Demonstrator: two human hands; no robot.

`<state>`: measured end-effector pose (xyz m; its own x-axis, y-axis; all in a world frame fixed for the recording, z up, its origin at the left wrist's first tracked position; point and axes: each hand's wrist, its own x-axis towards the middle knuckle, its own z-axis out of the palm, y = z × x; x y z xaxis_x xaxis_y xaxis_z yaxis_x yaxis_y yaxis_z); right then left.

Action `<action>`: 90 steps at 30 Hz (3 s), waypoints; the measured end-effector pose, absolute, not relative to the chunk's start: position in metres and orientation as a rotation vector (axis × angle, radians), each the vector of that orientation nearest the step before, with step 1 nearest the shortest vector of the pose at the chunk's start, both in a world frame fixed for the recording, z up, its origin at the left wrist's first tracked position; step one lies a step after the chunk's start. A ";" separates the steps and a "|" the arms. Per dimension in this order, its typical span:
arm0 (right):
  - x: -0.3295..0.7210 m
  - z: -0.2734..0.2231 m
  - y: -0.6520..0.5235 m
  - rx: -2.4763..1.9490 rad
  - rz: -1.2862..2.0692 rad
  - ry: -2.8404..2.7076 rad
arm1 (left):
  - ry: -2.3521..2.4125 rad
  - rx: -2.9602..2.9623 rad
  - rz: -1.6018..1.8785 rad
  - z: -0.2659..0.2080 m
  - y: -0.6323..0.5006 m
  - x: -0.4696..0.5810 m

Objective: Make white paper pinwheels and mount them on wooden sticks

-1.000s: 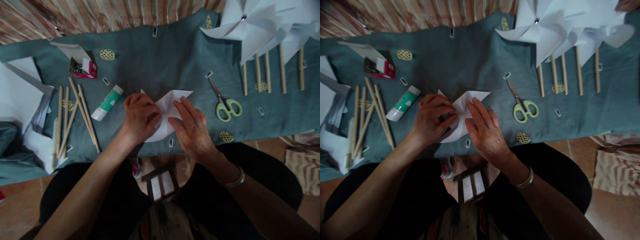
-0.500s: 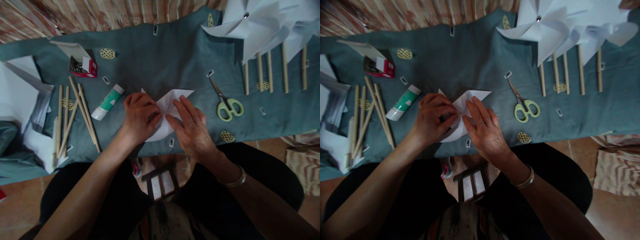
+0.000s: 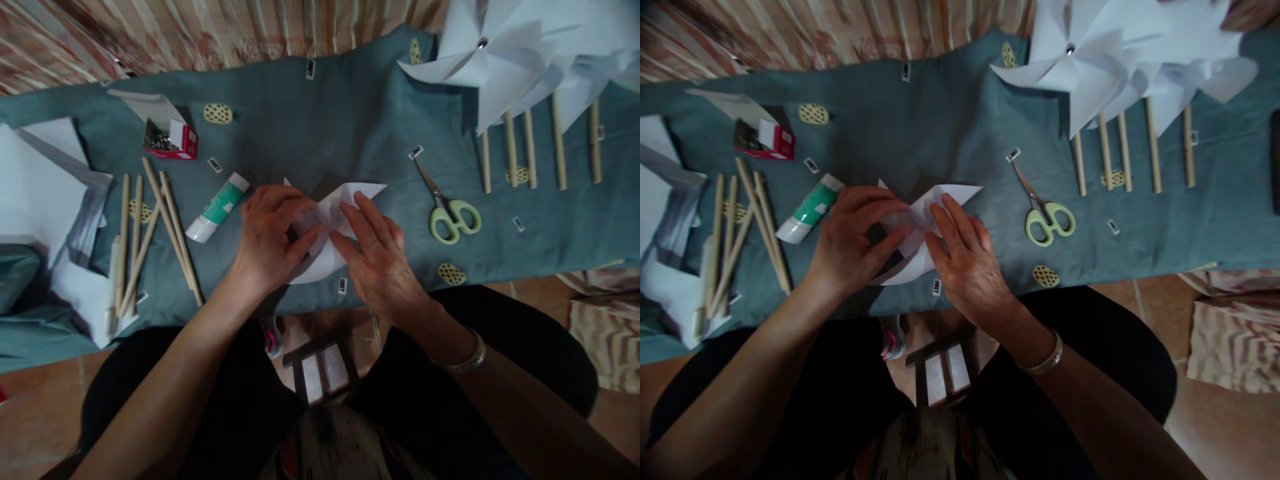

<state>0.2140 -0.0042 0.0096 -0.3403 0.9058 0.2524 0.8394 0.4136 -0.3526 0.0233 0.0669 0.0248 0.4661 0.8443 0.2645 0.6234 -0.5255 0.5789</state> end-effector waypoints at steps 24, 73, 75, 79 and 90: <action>0.216 0.018 0.002 -1.347 0.194 -2.357 | 1.369 2.185 0.864 0.036 0.042 0.003; 0.213 0.024 -0.002 -1.343 0.143 -2.273 | 0.925 0.574 0.790 0.043 0.025 0.029; 0.211 0.027 -0.005 -1.332 0.154 -2.303 | 0.932 0.609 0.792 0.044 0.027 0.028; 0.211 0.031 -0.008 -1.300 0.123 -2.350 | 0.961 0.658 0.841 0.047 0.028 0.030; 0.209 0.035 -0.014 -1.314 0.274 -2.251 | 1.084 0.688 0.987 0.041 0.023 0.044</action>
<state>0.2085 -0.0138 0.0351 -0.3979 0.8562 0.3294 0.7520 0.5101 -0.4175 0.0437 0.0231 0.0411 0.1407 0.9067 -0.3975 -0.3104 0.4217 0.8520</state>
